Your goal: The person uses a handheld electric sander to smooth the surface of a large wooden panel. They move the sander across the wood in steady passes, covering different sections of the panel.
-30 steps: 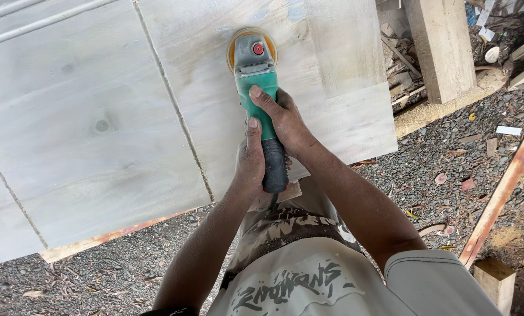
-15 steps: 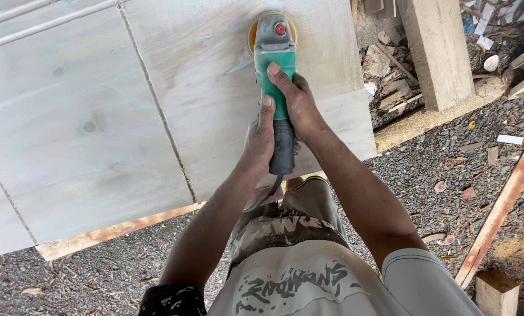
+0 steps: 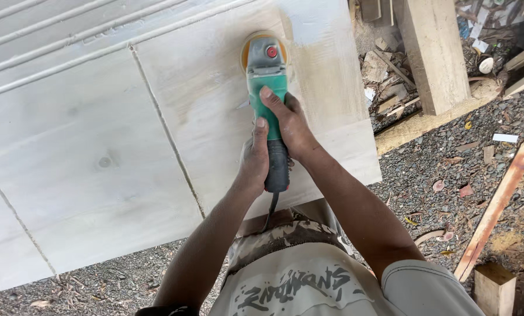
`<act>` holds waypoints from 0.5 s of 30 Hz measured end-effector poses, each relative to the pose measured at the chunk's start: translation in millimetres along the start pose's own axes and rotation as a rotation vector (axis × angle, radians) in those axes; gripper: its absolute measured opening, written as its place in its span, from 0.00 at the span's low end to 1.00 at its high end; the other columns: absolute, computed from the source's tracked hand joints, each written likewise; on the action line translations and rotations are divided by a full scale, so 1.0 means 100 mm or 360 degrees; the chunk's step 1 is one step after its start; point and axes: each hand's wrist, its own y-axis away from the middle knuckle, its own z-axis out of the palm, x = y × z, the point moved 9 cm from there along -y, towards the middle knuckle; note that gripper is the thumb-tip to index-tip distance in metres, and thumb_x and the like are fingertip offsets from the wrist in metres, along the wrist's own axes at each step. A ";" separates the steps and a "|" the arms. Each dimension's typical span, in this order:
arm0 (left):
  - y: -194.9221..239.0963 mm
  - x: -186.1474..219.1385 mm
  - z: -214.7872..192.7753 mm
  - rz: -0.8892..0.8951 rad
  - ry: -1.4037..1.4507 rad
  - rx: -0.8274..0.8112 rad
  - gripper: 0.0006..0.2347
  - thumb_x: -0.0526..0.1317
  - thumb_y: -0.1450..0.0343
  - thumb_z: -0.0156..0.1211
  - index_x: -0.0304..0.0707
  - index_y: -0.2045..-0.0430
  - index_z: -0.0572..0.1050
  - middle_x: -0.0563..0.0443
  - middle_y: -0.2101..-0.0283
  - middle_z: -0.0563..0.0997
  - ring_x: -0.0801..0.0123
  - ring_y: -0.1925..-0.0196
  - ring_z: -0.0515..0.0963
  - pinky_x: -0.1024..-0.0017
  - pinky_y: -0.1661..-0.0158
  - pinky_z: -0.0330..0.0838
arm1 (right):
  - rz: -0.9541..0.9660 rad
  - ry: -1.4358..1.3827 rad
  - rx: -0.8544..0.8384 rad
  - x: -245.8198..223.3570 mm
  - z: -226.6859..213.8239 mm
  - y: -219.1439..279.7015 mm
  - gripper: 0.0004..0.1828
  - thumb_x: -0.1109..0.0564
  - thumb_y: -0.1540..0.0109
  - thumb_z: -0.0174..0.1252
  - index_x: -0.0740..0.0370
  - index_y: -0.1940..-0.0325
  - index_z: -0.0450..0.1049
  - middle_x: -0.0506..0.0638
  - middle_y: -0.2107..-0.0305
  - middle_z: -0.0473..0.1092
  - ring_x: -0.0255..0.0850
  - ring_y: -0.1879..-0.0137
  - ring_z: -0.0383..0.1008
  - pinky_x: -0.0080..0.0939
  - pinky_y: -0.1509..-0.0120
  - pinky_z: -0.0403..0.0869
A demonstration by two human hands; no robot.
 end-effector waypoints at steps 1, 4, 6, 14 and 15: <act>0.01 -0.01 -0.03 -0.0005 -0.0002 0.0000 0.37 0.72 0.31 0.38 0.28 0.59 0.73 0.44 0.74 0.80 0.66 0.75 0.84 0.69 0.74 0.82 | -0.0049 0.0007 -0.0060 -0.02 0.05 -0.01 0.41 0.29 0.41 0.61 0.67 0.42 0.67 0.52 0.58 0.74 0.39 0.52 0.75 0.39 0.46 0.76; 0.08 -0.04 -0.31 -0.0015 0.0023 0.0084 0.37 0.71 0.29 0.36 0.26 0.62 0.74 0.42 0.74 0.80 0.64 0.75 0.84 0.68 0.74 0.82 | -0.0119 0.0067 -0.0254 0.08 0.36 -0.08 0.42 0.29 0.40 0.60 0.71 0.44 0.71 0.53 0.60 0.74 0.40 0.55 0.74 0.40 0.49 0.75; 0.15 0.05 -0.49 0.0034 0.0028 0.0136 0.38 0.71 0.29 0.32 0.27 0.62 0.75 0.40 0.74 0.81 0.64 0.75 0.84 0.68 0.75 0.81 | -0.0167 0.0138 -0.0326 0.10 0.61 -0.15 0.41 0.29 0.40 0.60 0.69 0.43 0.71 0.53 0.58 0.75 0.38 0.52 0.74 0.38 0.46 0.74; 0.14 0.27 -0.77 0.0064 0.0064 0.0160 0.38 0.70 0.28 0.30 0.27 0.60 0.73 0.41 0.74 0.80 0.65 0.75 0.84 0.69 0.75 0.82 | -0.0184 0.0204 -0.0413 0.18 0.98 -0.38 0.42 0.28 0.40 0.60 0.70 0.43 0.70 0.52 0.59 0.74 0.37 0.53 0.75 0.37 0.47 0.76; 0.11 0.26 -0.73 0.0070 0.0058 0.0145 0.37 0.70 0.27 0.32 0.26 0.60 0.73 0.41 0.74 0.81 0.65 0.75 0.84 0.70 0.74 0.82 | -0.0169 0.0180 -0.0381 0.19 0.90 -0.38 0.42 0.29 0.40 0.61 0.70 0.43 0.70 0.52 0.58 0.74 0.38 0.53 0.74 0.37 0.48 0.76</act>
